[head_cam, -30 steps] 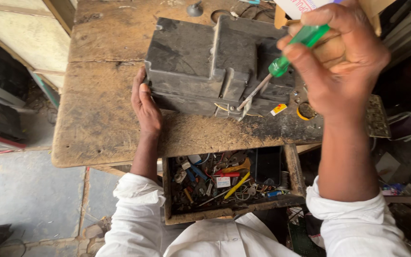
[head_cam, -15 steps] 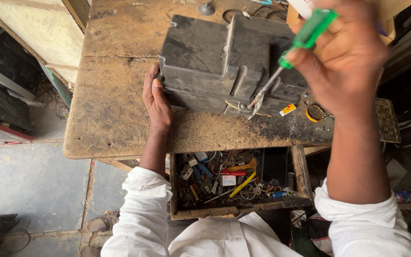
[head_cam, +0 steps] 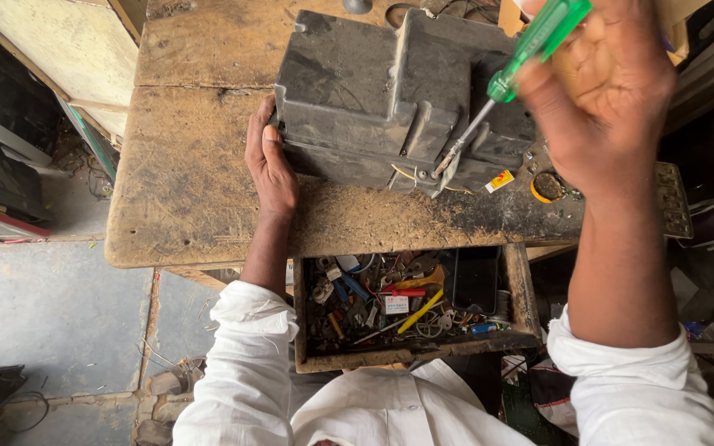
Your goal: The person uses a green-handled screwdriver to repeatedly pry and scrape along the seams of a black plastic housing on a workbench. They rotate the housing to access different edges and occasionally switch to a red-handled tool for similar prying actions. The task focuses on separating or adjusting the housing without fully opening it.
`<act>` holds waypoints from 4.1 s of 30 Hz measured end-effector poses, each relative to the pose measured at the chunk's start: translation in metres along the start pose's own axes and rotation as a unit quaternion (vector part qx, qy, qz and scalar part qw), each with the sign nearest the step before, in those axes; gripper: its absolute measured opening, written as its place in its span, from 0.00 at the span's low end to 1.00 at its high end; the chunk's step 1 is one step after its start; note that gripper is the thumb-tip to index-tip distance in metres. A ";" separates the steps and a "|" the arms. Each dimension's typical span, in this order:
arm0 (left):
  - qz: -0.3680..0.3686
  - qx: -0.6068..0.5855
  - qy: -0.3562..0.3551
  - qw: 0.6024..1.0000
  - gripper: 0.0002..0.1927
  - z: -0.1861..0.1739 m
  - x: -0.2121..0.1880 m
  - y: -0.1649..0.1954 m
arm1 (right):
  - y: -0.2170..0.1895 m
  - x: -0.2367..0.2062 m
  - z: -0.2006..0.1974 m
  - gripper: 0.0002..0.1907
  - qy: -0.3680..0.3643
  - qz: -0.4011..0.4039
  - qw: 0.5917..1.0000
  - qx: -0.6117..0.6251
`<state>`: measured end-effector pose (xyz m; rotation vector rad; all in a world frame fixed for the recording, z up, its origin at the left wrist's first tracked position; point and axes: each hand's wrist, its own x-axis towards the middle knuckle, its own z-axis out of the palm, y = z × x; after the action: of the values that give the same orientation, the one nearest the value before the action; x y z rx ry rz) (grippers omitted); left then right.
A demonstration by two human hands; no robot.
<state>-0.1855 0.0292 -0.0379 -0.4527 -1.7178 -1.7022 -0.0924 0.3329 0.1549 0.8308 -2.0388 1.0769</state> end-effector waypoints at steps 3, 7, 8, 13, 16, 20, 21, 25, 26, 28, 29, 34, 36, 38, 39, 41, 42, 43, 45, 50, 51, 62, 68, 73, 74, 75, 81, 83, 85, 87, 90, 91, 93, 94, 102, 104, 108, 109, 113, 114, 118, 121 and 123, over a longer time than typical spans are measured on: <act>0.000 -0.007 -0.005 1.000 0.26 0.000 -0.001 0.000 | -0.001 -0.003 -0.002 0.19 -0.004 -0.024 1.000 0.002; -0.015 -0.006 -0.001 1.000 0.26 0.000 -0.001 0.002 | -0.006 -0.007 0.000 0.20 -0.048 -0.047 0.998 0.014; -0.015 -0.009 -0.005 1.000 0.26 0.000 -0.001 0.003 | -0.007 -0.008 0.001 0.20 -0.052 -0.049 0.997 0.014; -0.001 0.019 -0.003 1.000 0.27 0.000 -0.001 0.008 | -0.011 -0.003 0.002 0.20 -0.063 -0.045 0.996 0.038; 0.006 0.045 -0.003 0.999 0.28 0.000 -0.002 0.010 | -0.011 0.001 0.007 0.28 -0.041 -0.090 0.995 -0.025; 0.044 0.101 0.035 0.993 0.32 0.001 -0.006 0.011 | -0.018 -0.001 0.009 0.24 -0.040 -0.052 0.998 0.020; 0.055 0.105 0.054 0.992 0.34 0.002 -0.007 0.013 | -0.020 -0.003 0.009 0.23 -0.039 -0.027 0.998 0.047; 0.177 0.174 0.140 0.959 0.36 0.010 -0.025 0.022 | -0.024 -0.006 0.008 0.24 -0.014 -0.017 0.999 0.034; 0.212 0.173 0.132 0.953 0.36 0.015 -0.032 0.028 | -0.024 -0.006 0.007 0.24 -0.015 -0.028 0.999 0.029; 0.250 0.177 0.066 0.950 0.39 0.025 -0.052 0.043 | -0.024 -0.007 0.003 0.23 -0.026 -0.032 0.998 0.044; 0.252 0.183 0.008 0.950 0.41 0.029 -0.062 0.052 | -0.023 -0.007 0.003 0.25 -0.031 -0.041 0.998 0.036; 0.184 0.206 -0.113 0.954 0.42 0.070 -0.075 0.078 | -0.023 -0.010 0.004 0.27 -0.023 -0.058 0.998 0.018; 0.169 0.216 -0.138 0.952 0.38 0.077 -0.075 0.085 | -0.023 -0.010 0.005 0.24 -0.014 -0.007 0.997 0.079; 0.154 0.219 -0.159 0.950 0.35 0.081 -0.074 0.090 | -0.024 -0.008 0.006 0.24 -0.014 0.016 0.993 0.113; 0.146 0.218 -0.167 0.950 0.34 0.082 -0.074 0.092 | -0.024 -0.007 0.006 0.24 -0.015 0.010 0.993 0.116; 0.127 0.207 -0.177 0.954 0.33 0.083 -0.073 0.096 | -0.024 -0.005 0.004 0.21 -0.021 -0.044 0.995 0.091; 0.117 0.199 -0.179 0.956 0.32 0.084 -0.073 0.097 | -0.023 -0.005 0.004 0.20 -0.024 -0.055 0.994 0.090; 0.105 0.191 -0.181 0.959 0.31 0.084 -0.073 0.098 | -0.023 -0.005 0.002 0.19 -0.029 -0.033 0.993 0.113; 0.097 0.198 -0.187 0.957 0.28 0.085 -0.071 0.098 | -0.022 -0.005 0.002 0.18 -0.037 -0.034 0.995 0.091; 0.080 0.195 -0.199 0.957 0.25 0.086 -0.067 0.096 | -0.017 -0.007 0.004 0.19 -0.010 -0.030 0.997 0.068; 0.074 0.193 -0.199 0.958 0.24 0.086 -0.067 0.096 | -0.016 -0.007 0.004 0.18 -0.009 -0.020 0.996 0.087; 0.059 0.185 -0.199 0.960 0.22 0.087 -0.065 0.098 | -0.012 -0.014 0.005 0.22 -0.039 -0.019 0.995 0.085; 0.056 0.186 -0.198 0.961 0.19 0.087 -0.066 0.098 | -0.013 -0.009 0.007 0.18 -0.031 -0.044 0.994 0.092; 0.081 0.191 -0.188 0.960 0.18 0.089 -0.065 0.095 | -0.018 -0.012 0.004 0.21 -0.023 -0.042 0.998 0.043; 0.077 0.192 -0.187 0.960 0.18 0.090 -0.064 0.094 | -0.017 -0.012 0.005 0.19 -0.029 -0.037 0.997 0.059; 0.071 0.194 -0.187 0.960 0.17 0.090 -0.065 0.094 | -0.018 -0.013 0.005 0.18 -0.034 -0.032 0.996 0.076; 0.071 0.196 -0.175 0.962 0.16 0.091 -0.066 0.095 | -0.026 -0.015 0.006 0.23 -0.026 -0.059 0.998 0.011; 0.068 0.193 -0.164 0.965 0.17 0.092 -0.065 0.095 | -0.034 -0.018 0.003 0.22 -0.022 -0.062 0.998 -0.004; 0.057 0.191 -0.155 0.968 0.19 0.093 -0.064 0.095 | -0.042 -0.021 -0.001 0.24 -0.015 -0.086 0.996 -0.018; 0.060 0.173 -0.122 0.975 0.22 0.093 -0.067 0.093 | -0.049 -0.024 -0.004 0.25 -0.002 -0.099 0.995 -0.029; 0.066 0.162 -0.118 0.978 0.25 0.087 -0.079 0.091 | -0.055 -0.025 -0.007 0.26 0.013 -0.100 0.994 -0.038; 0.067 0.161 -0.125 0.977 0.26 0.082 -0.086 0.091 | -0.055 -0.025 -0.007 0.27 0.010 -0.106 0.993 -0.042; 0.063 0.186 -0.170 0.966 0.25 0.070 -0.101 0.092 | -0.054 -0.026 -0.006 0.27 0.008 -0.099 0.994 -0.036; 0.060 0.200 -0.191 0.959 0.24 0.064 -0.108 0.093 | -0.053 -0.027 -0.004 0.28 0.006 -0.084 0.996 -0.024; 0.043 0.191 -0.184 0.963 0.38 0.045 -0.121 0.098 | -0.038 -0.029 0.015 0.29 0.007 -0.050 0.998 0.022; 0.051 0.184 -0.166 0.968 0.40 0.050 -0.113 0.097 | -0.035 -0.027 0.018 0.29 0.008 -0.053 0.999 0.004; 0.066 0.157 -0.156 0.973 0.42 0.057 -0.098 0.097 | -0.035 -0.025 0.019 0.29 -0.002 -0.051 0.999 0.003; 0.066 0.152 -0.160 0.973 0.42 0.058 -0.095 0.098 | -0.035 -0.024 0.019 0.29 -0.003 -0.049 0.999 0.007; 0.062 0.145 -0.178 0.971 0.43 0.064 -0.089 0.103 | -0.037 -0.024 0.020 0.29 -0.006 -0.058 0.998 -0.001; 0.056 0.151 -0.190 0.969 0.43 0.065 -0.089 0.103 | -0.037 -0.023 0.020 0.29 -0.006 -0.063 0.998 -0.008; 0.066 0.165 -0.204 0.963 0.42 0.069 -0.089 0.104 | -0.038 -0.020 0.018 0.29 -0.022 -0.090 0.996 -0.009; 0.057 0.152 -0.194 0.967 0.42 0.068 -0.091 0.100 | -0.039 -0.017 0.018 0.29 -0.044 -0.096 0.994 0.026; 0.066 0.152 -0.191 0.967 0.42 0.069 -0.092 0.097 | -0.040 -0.015 0.017 0.29 -0.040 -0.103 0.994 0.008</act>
<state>-0.0692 0.1239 -0.0222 -0.7686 -2.1281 -1.2833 -0.0571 0.3028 0.1528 1.0830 -1.9614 0.9594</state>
